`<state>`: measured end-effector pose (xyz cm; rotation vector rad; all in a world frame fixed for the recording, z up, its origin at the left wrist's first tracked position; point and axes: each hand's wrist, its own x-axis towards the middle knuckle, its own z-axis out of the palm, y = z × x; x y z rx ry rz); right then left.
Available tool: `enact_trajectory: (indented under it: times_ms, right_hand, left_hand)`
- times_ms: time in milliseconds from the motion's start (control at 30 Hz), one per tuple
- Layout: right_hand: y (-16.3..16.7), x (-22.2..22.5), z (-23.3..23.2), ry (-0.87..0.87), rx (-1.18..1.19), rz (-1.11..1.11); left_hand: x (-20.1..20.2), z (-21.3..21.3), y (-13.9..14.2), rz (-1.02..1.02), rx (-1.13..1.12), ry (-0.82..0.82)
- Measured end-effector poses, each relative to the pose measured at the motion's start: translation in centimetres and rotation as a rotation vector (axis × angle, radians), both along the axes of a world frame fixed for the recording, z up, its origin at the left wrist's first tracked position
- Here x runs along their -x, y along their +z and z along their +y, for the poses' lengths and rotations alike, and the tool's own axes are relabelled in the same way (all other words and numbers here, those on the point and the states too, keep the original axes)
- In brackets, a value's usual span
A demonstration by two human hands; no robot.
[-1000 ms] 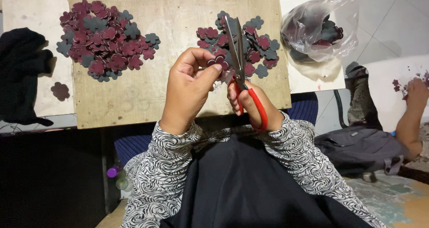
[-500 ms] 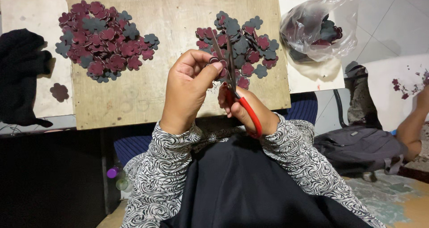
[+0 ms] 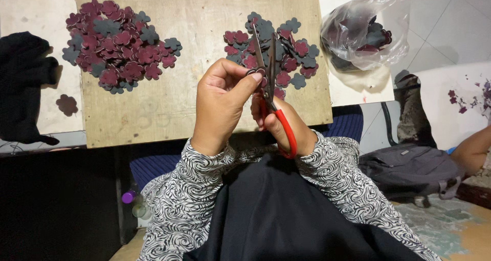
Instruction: The person sits on the floor and uses red-handled scissors to trim the edges of small flower-shaped fabric pieces. They pick up each piece, rotate it, and make small cuts along the perimeter before placing it back on the wooden board.
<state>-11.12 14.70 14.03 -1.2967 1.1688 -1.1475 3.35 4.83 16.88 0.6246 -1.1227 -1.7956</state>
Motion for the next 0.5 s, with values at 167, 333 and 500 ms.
enact_trajectory:
  times_ms: [167,333,500]
  right_hand:
    - [-0.20,-0.21,0.04,-0.019,0.025,0.010]
    - [-0.38,-0.71,0.00,-0.060,0.083,0.073]
    - [-0.26,-0.97,0.00,-0.068,0.113,0.098]
  left_hand:
    - [0.62,0.18,-0.40,0.032,-0.011,0.027]
    - [0.91,0.39,-0.73,0.048,-0.029,0.042]
    - [0.96,0.46,-0.94,0.067,-0.042,0.048]
